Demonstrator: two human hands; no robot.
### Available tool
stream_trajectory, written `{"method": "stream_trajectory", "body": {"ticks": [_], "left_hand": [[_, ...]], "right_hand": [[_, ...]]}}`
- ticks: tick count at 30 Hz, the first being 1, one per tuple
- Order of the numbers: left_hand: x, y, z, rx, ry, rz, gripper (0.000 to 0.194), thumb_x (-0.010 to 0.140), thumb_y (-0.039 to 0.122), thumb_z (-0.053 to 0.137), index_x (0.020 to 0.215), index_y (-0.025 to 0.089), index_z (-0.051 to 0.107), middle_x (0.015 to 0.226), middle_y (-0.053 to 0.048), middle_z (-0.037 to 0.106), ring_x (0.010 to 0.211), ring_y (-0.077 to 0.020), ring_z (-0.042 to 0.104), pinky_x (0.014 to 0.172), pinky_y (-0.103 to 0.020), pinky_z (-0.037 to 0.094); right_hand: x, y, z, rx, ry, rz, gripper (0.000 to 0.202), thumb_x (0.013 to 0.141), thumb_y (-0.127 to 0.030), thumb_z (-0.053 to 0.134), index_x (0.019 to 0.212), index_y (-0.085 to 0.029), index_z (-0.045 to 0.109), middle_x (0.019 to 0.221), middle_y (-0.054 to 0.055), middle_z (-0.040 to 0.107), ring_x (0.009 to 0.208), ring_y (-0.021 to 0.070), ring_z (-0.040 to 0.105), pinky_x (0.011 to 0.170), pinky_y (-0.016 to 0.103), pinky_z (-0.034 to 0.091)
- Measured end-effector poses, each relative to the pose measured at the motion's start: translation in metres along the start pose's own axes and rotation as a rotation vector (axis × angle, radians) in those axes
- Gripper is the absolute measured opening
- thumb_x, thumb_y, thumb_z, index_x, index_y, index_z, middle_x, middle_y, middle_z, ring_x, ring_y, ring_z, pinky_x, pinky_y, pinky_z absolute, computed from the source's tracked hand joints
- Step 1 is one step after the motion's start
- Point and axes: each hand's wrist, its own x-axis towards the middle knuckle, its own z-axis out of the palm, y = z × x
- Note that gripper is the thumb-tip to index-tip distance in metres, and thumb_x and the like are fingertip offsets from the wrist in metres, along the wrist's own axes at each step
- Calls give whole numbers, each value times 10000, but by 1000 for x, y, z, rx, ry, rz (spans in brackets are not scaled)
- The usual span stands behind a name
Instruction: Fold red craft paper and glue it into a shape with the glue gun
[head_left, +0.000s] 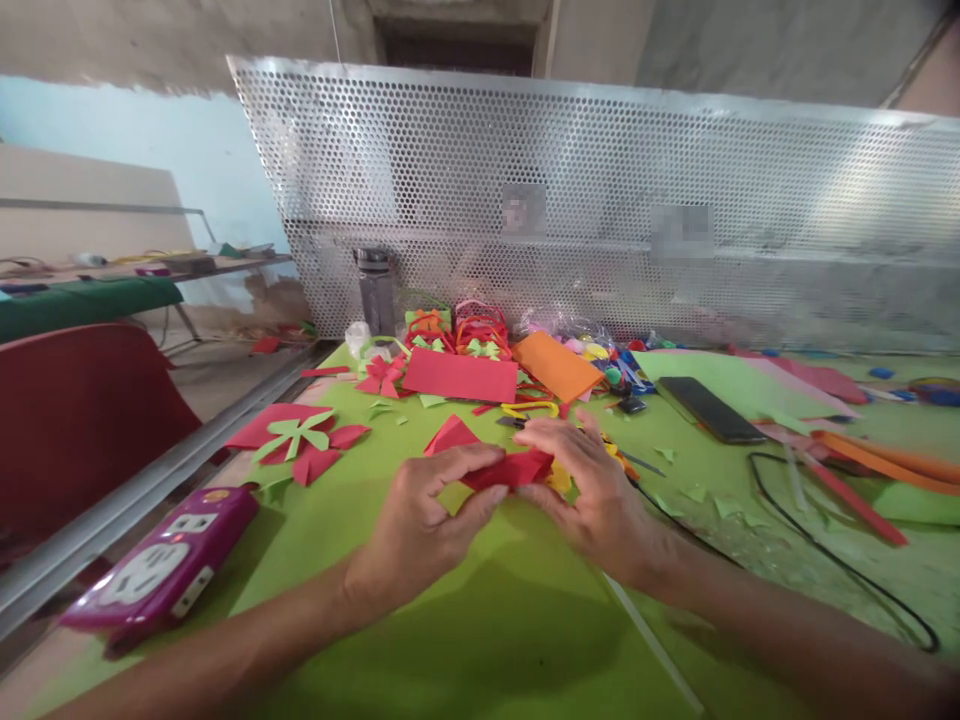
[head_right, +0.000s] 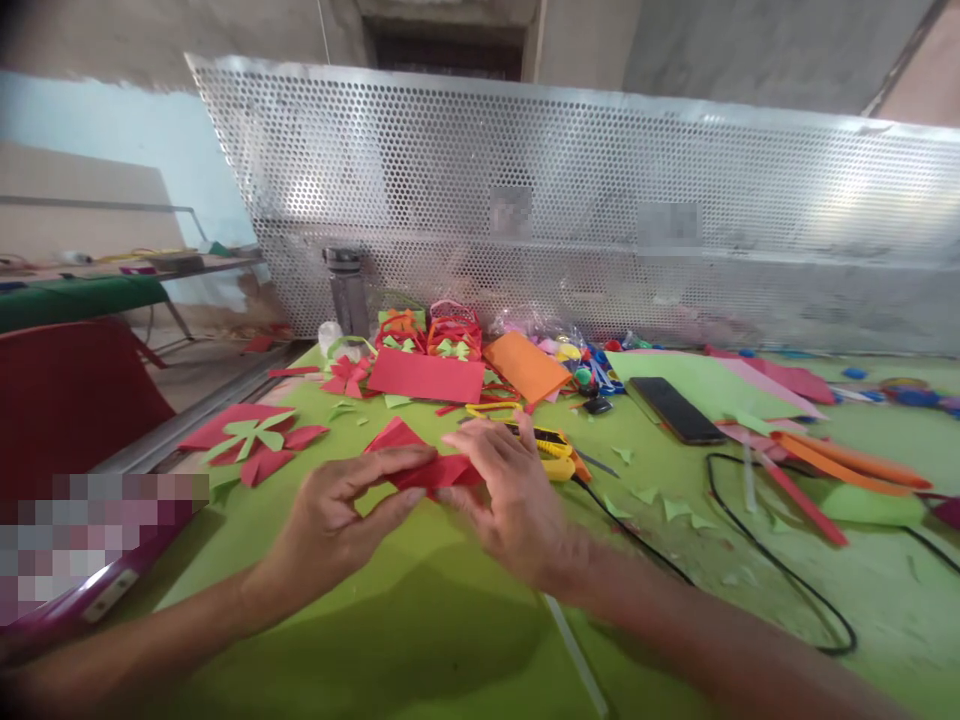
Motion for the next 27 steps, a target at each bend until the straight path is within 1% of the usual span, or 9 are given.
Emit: {"method": "stream_trajectory", "body": {"ticks": [3,7,12,14,15,18,21,24,27], "left_hand": [[2,2,-4,61,43,32,211,762,184,608,960,142,670,891,-51,727,759,-154,680,713,-247,553],[5,2,-8,121,35,24,257,722,237,665,967,161,673,871,-40,729,731,-166,679,702,-269,558],[6,1,-7,124,54,1,225,727,216,642,946,177,681,852,-31,730,719,-168,678,705,-283,558],[7,3,-9,107,45,-13,230,740,210,627,962,189,678,878,-23,728,748,-165,676,710,-274,553],[7,4,-11,94,37,-28,229,750,208,616,971,193,676,888,-20,726,759,-162,675,696,-262,551],[11,9,-19,76,27,-89,219,780,210,583,979,199,673,890,-11,725,750,-158,671,631,-236,541],[14,11,-24,85,56,-120,200,781,208,578,954,204,676,888,-4,725,750,-162,666,653,-249,540],[17,10,-26,80,92,-117,192,774,207,583,940,207,678,897,0,725,780,-167,664,693,-259,539],[18,8,-26,89,106,-103,196,774,222,590,946,192,679,875,-10,727,756,-167,665,654,-244,534]], "right_hand": [[5,0,-5,30,39,6,316,845,-350,552,1121,-205,501,1064,91,635,1038,232,557,998,494,294],[10,4,-10,87,66,78,273,841,-318,563,1084,-199,529,1044,86,634,997,219,566,877,398,433],[12,11,-13,44,41,116,262,833,-308,566,1063,-182,549,1024,85,650,964,217,581,824,354,454],[14,15,-15,-37,-43,185,272,840,-316,547,1076,-180,552,965,73,674,921,221,598,776,342,455],[16,17,-16,-91,-122,239,282,842,-319,537,1089,-183,551,919,62,686,878,221,611,738,330,452],[20,21,-18,-293,-424,392,298,830,-326,536,1100,-202,561,787,41,699,735,223,640,612,288,414],[22,26,-19,-492,-630,387,242,820,-339,536,1019,-218,602,772,50,695,730,235,647,556,266,362],[23,34,-23,-628,-715,364,213,830,-340,519,962,-208,621,842,72,690,808,246,640,564,264,341],[24,45,-29,-678,-748,371,218,818,-326,532,938,-173,631,862,103,684,829,260,631,564,267,327]]}}
